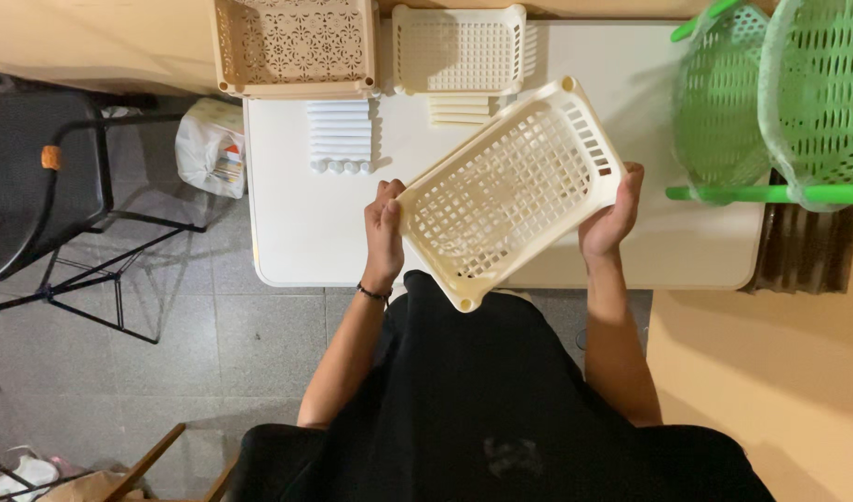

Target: The person assembles a small plastic stool by inserting cylindrical legs into a perforated seat base. They then attach a second seat layer and continue inserting legs to complete the structure.

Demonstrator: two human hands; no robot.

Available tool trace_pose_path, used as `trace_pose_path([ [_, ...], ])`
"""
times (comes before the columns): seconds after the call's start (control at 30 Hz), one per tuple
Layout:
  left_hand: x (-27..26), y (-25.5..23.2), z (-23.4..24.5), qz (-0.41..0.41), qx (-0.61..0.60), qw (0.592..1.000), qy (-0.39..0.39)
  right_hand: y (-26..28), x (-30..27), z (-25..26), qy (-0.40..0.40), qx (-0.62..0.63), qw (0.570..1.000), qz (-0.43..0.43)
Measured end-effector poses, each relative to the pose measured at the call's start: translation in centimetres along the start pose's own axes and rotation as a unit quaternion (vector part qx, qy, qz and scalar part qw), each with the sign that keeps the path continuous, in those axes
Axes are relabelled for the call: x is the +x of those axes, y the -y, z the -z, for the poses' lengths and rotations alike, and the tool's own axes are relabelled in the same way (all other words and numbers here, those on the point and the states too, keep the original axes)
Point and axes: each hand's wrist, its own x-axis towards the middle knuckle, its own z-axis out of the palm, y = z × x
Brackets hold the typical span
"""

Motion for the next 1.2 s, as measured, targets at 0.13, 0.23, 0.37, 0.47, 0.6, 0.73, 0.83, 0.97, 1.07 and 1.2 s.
trace_pose_path([
  [0.13,0.9,1.0,0.5,-0.021,-0.014,0.999,0.021,-0.6,-1.3,1.1,0.015,0.006,1.0,0.0],
  [0.23,1.9,2.1,0.9,-0.024,-0.016,0.998,0.053,-1.1,-2.3,2.1,0.014,0.007,1.0,-0.01],
  [0.37,3.7,4.5,1.1,-0.016,-0.037,0.996,0.074,-2.0,-4.9,2.6,0.028,0.019,0.999,-0.036],
  [0.47,4.9,6.7,1.7,-0.006,-0.047,0.995,0.088,-2.3,-7.4,2.5,0.06,-0.012,0.997,-0.05],
  [0.6,6.0,9.6,2.3,0.056,-0.108,0.988,0.096,-2.2,-10.6,2.0,0.082,-0.035,0.988,-0.125],
  [0.73,6.1,11.4,2.4,0.117,-0.169,0.972,0.117,-1.1,-13.1,1.8,0.121,-0.214,0.957,-0.155],
  [0.83,5.5,11.6,2.8,0.104,-0.1,0.981,0.132,-0.6,-13.3,1.9,0.107,-0.294,0.929,-0.196],
  [0.97,4.9,11.8,3.3,0.085,-0.048,0.986,0.131,0.3,-12.5,2.6,0.138,-0.394,0.886,-0.204],
  [1.07,4.6,12.2,3.6,0.085,-0.033,0.988,0.126,1.3,-11.1,3.7,0.215,-0.466,0.842,-0.165],
  [1.2,4.0,12.6,3.9,0.11,-0.009,0.988,0.105,1.5,-7.5,5.5,0.26,-0.475,0.814,-0.209],
])
